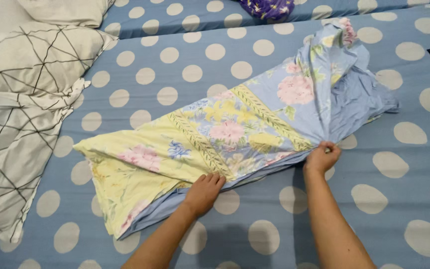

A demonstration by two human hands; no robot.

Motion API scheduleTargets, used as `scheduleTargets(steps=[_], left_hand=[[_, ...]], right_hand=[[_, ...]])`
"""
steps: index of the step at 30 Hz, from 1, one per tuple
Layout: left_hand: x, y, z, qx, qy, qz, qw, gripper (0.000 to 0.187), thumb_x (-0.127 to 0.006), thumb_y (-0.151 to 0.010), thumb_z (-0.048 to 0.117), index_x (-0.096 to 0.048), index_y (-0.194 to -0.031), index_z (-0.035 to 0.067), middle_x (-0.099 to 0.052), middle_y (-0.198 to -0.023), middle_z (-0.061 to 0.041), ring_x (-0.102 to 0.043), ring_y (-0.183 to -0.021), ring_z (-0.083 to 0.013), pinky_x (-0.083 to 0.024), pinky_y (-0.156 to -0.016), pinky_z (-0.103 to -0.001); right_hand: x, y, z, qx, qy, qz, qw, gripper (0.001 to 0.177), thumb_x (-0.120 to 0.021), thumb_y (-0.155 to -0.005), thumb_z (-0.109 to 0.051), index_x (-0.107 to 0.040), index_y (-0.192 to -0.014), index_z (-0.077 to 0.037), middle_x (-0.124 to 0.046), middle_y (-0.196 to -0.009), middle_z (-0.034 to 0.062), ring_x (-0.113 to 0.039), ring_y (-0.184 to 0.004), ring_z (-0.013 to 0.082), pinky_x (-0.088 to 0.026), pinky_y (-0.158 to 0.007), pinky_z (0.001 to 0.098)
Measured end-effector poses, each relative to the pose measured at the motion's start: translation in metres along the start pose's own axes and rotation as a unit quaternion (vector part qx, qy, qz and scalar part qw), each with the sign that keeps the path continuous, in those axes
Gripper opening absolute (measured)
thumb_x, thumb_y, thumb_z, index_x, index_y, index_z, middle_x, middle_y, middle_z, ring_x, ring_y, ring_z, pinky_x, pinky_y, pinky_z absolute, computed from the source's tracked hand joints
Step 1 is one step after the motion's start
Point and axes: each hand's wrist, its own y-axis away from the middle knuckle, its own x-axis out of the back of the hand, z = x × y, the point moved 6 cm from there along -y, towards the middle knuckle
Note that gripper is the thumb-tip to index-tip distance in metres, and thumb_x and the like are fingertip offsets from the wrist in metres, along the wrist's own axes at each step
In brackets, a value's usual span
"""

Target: The person picks up and folds a pair of shorts from the bed, places them aside, and then spreads out, aligns, and folds a bedsheet.

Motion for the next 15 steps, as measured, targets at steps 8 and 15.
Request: scheduleTargets(steps=[8, 15], left_hand=[[0.053, 0.049, -0.046, 0.100, 0.161, 0.070, 0.979, 0.039, -0.068, -0.093, 0.029, -0.060, -0.122, 0.004, -0.064, -0.106, -0.016, -0.062, -0.096, -0.0362, -0.049, -0.085, -0.047], [0.048, 0.129, -0.108, 0.276, 0.143, 0.202, 0.929, 0.026, -0.070, -0.086, 0.020, -0.064, -0.108, 0.008, -0.065, -0.106, -0.014, -0.063, -0.096, -0.0357, -0.052, -0.081, -0.046]], right_hand=[[0.004, 0.031, -0.069, 0.034, 0.275, -0.145, 0.950, 0.035, -0.072, -0.087, -0.010, -0.056, -0.117, -0.004, -0.051, -0.124, 0.0189, -0.055, -0.108, 0.0350, -0.046, -0.096, 0.0439], [-0.042, 0.184, -0.223, 0.385, 0.155, -0.315, 0.853, 0.020, -0.068, -0.090, -0.004, -0.064, -0.109, -0.006, -0.058, -0.128, 0.0192, -0.053, -0.124, 0.0385, -0.039, -0.106, 0.0514]])
